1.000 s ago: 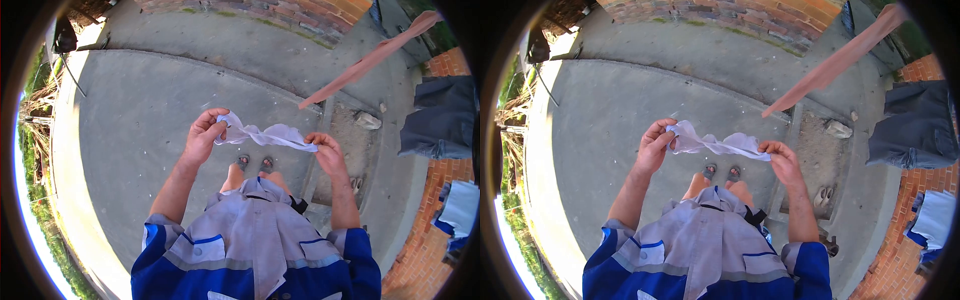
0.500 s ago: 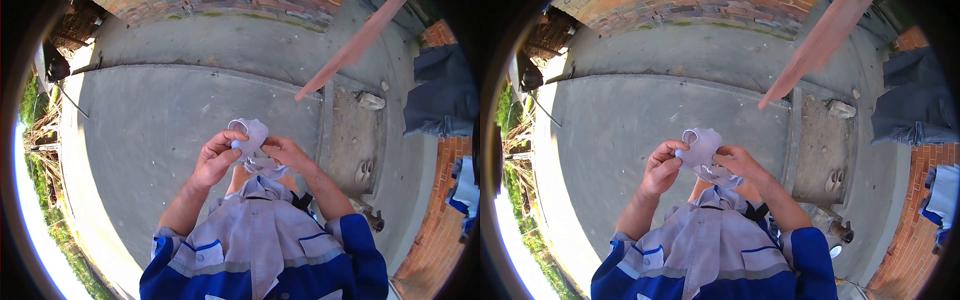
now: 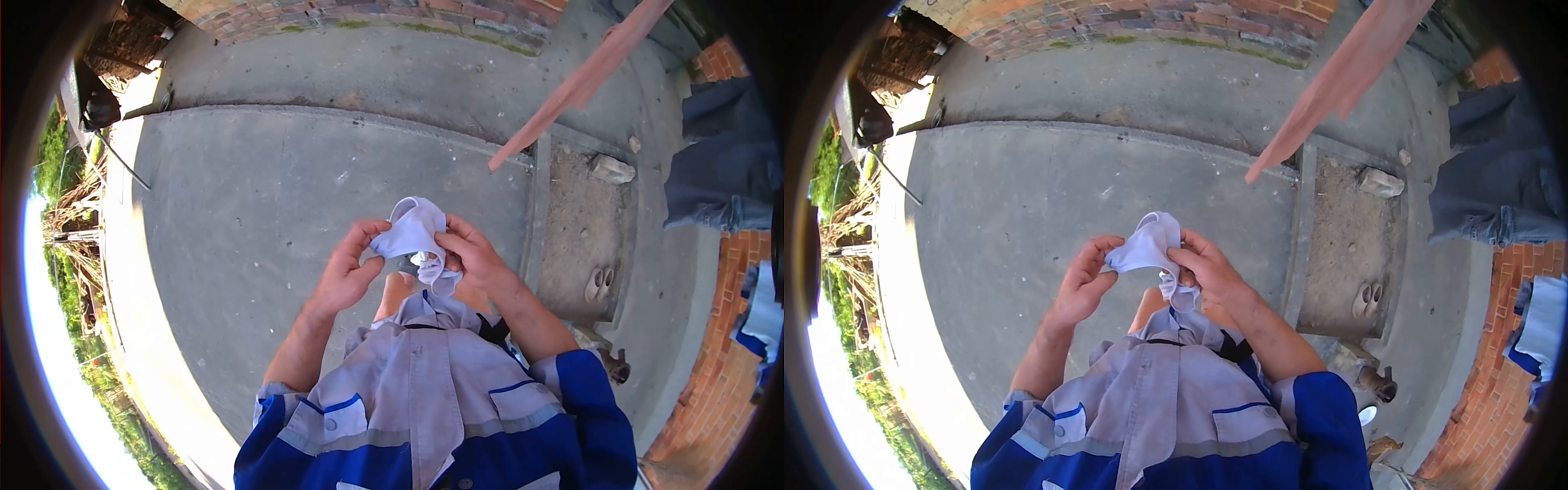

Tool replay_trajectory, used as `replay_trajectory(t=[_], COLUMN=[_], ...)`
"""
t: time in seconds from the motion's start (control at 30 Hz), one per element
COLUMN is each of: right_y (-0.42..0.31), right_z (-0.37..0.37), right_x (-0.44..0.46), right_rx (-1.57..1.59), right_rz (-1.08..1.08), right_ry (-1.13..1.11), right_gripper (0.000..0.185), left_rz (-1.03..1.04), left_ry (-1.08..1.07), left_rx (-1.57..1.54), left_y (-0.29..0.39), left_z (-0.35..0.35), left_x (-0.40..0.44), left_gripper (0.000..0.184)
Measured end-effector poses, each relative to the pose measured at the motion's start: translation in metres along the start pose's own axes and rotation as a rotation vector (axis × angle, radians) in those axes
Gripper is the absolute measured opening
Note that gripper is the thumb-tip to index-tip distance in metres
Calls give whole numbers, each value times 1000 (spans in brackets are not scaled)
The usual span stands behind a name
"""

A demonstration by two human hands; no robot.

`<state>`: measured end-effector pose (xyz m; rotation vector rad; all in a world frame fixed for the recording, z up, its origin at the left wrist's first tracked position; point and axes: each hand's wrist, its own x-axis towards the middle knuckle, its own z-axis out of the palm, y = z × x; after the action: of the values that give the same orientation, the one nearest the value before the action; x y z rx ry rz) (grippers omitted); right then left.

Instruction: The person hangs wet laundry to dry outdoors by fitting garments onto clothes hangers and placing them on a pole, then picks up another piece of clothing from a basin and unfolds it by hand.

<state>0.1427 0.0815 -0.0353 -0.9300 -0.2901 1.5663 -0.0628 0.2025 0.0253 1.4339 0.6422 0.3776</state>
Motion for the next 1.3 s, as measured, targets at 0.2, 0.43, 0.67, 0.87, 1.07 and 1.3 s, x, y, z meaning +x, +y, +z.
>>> replay_trajectory(t=[0.2, 0.43, 0.67, 0.87, 1.07, 1.3], right_y=[-28, -6, 10, -19, -46, -42], right_z=[38, 64, 44, 44, 27, 47], right_x=[-21, -37, -39, -26, -22, -11], right_rx=[-229, -1000, -670, -922, -868, -773], right_rz=[82, -297, -405, -517, -717, -697], right_ry=[-156, -203, 300, 167, 244, 225], right_gripper=[41, 47, 34, 24, 16, 14], left_rz=[-277, -51, 79, 84, -62, -171], left_ry=[-34, -123, -188, -215, -182, -272], left_rx=[-29, -751, -981, -676, -674, -946], left_y=[-52, -101, -50, -57, -53, -29], left_z=[18, 35, 20, 22, -9, 12], left_x=[10, 46, 37, 32, 14, -26], left_gripper=[34, 40, 55, 79, 67, 70])
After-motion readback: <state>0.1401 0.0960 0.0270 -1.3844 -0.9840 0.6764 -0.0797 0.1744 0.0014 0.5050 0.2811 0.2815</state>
